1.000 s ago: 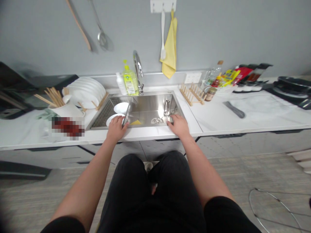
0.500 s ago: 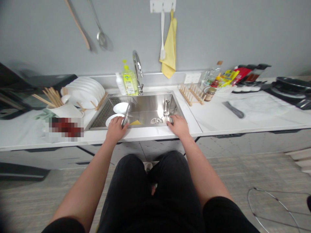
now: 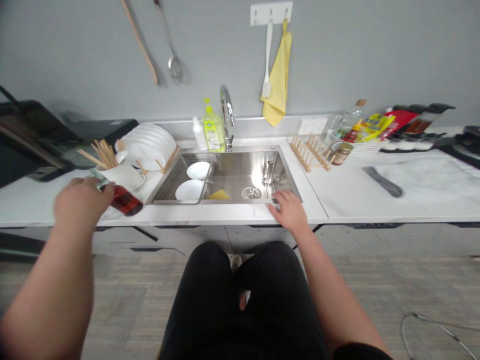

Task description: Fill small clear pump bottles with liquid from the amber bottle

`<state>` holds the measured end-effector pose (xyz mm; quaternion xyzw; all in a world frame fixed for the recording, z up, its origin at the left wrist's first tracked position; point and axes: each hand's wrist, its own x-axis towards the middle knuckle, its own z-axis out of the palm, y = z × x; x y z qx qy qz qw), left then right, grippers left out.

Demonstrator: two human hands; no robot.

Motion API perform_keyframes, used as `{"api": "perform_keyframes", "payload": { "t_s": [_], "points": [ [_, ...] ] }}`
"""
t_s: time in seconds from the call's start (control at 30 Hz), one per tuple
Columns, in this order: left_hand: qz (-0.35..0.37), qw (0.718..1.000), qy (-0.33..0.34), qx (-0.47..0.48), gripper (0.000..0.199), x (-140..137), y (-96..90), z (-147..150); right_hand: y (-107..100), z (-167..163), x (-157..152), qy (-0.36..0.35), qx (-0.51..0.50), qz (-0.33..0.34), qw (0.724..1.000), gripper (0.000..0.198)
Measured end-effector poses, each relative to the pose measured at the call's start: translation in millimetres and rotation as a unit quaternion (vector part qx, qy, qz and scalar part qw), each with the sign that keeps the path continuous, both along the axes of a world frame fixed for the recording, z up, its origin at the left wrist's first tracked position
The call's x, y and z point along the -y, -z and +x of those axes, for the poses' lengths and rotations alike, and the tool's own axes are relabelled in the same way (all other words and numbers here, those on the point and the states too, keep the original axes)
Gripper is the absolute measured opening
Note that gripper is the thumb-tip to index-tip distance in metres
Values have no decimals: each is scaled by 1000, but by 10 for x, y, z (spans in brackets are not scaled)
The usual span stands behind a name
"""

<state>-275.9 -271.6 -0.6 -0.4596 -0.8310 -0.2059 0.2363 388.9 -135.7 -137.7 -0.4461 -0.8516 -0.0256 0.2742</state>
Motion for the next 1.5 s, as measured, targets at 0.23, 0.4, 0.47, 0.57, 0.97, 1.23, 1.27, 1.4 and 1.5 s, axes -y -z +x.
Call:
{"api": "perform_keyframes", "payload": {
  "t_s": [0.23, 0.4, 0.47, 0.57, 0.97, 1.23, 1.27, 1.4, 1.5],
  "points": [
    [-203, 979, 8, 9, 42, -283, -76, -404, 0, -30, 16, 20, -11, -3, 1000, 47],
    [-229, 973, 31, -23, 36, -81, -288, 66, -44, 18, 23, 8, -30, -14, 999, 51],
    [-192, 981, 22, -27, 38, 92, -371, 410, -54, 33, 64, -1, -58, -12, 998, 54],
    [-97, 991, 94, -24, 40, 330, -397, 1064, -11, -43, 267, 23, -154, -2, 988, 42],
    [-76, 884, 458, 58, 19, -263, 84, 3297, 61, -843, 994, -136, -292, -144, 936, 103],
    [8, 785, 563, 256, 13, -751, 320, 3856, -123, -982, 313, -195, -371, -267, 868, 107],
    [18, 772, 562, 297, 17, -786, 386, 3880, -136, -997, 253, -192, -363, -283, 867, 102],
    [76, 730, 540, 412, 24, -855, 635, 3936, -129, -1023, 135, -175, -349, -305, 868, 88],
    [109, 726, 530, 425, 26, -858, 744, 3980, -119, -1032, 155, -183, -358, -297, 866, 81]
  ]
}}
